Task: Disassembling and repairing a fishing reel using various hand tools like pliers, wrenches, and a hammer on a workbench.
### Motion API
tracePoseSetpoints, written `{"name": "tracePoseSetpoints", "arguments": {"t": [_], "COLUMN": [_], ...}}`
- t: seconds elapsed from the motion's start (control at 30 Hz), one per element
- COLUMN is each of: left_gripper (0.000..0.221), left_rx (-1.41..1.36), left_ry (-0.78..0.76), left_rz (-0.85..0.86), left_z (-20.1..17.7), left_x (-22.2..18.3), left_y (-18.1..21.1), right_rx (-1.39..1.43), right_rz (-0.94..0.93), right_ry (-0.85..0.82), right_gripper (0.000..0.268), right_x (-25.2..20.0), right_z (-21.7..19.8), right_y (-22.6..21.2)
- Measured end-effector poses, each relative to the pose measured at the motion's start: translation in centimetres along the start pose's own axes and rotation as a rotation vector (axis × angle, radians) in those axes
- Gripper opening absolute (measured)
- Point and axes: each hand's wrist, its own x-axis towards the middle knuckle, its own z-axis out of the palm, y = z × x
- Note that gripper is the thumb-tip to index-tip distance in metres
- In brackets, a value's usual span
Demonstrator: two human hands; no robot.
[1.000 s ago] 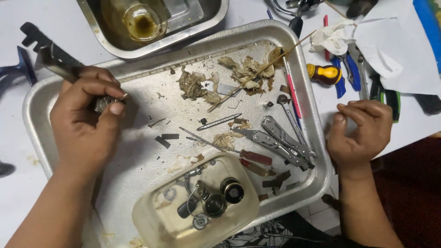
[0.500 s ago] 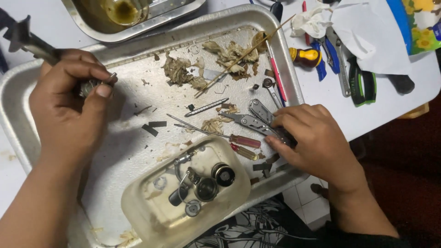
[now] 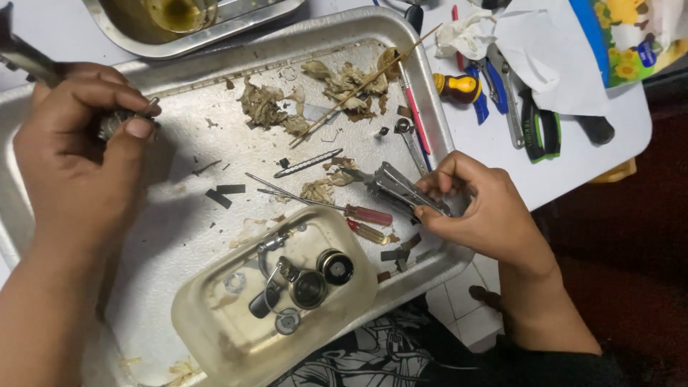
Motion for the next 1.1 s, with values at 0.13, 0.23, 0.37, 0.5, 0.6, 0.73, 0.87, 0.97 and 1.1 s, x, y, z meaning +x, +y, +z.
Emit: {"name": "tracePoseSetpoints", "arguments": {"t": [0.13, 0.23, 0.37, 0.5, 0.6, 0.73, 0.87, 0.97, 1.1], "left_gripper": [0.004, 0.011, 0.009, 0.011, 0.016, 0.014, 0.014, 0.017, 0.010], "left_rx": [-0.101, -0.181, -0.165, -0.016, -0.027, -0.029, -0.089, -0.263, -0.571], "left_ry": [-0.029, -0.031, -0.024, -0.005, -0.008, -0.008, 0.004, 0.011, 0.024], "left_rz": [-0.022, -0.115, -0.072, -0.001, 0.053, 0.062, 0.059, -0.001, -0.130], "left_z": [0.1, 0.7, 0.6, 0.2, 0.2, 0.3, 0.5, 0.5, 0.7], "left_x": [-0.3, -0.7, -0.7, -0.4, 0.1, 0.5, 1.0, 1.2, 1.4], "left_y": [-0.2, 0.0, -0.3, -0.2, 0.0, 0.5, 0.9, 0.9, 0.9], "right_rx": [0.283, 0.402, 0.805, 0.845, 0.456, 0.351, 0.098, -0.085, -0.433], "right_rz": [0.070, -0.091, -0.134, -0.183, -0.109, 0.033, 0.112, 0.002, -0.136], "right_ry": [-0.026, -0.157, -0.213, -0.137, 0.029, 0.131, 0.257, 0.276, 0.328], "right_gripper": [0.035, 0.034, 0.030, 0.035, 0.038, 0.041, 0.041, 0.042, 0.042], "right_x": [-0.1, 0.0, -0.3, -1.0, -2.6, -4.0, -4.3, -4.2, -4.1], "right_z": [-0.8, -1.8, -2.1, -2.1, -2.0, -0.1, 1.3, 1.9, 2.5], "right_y": [1.9, 4.3, 6.1, 6.4, 4.4, 1.9, 0.0, 0.3, 1.7]}}
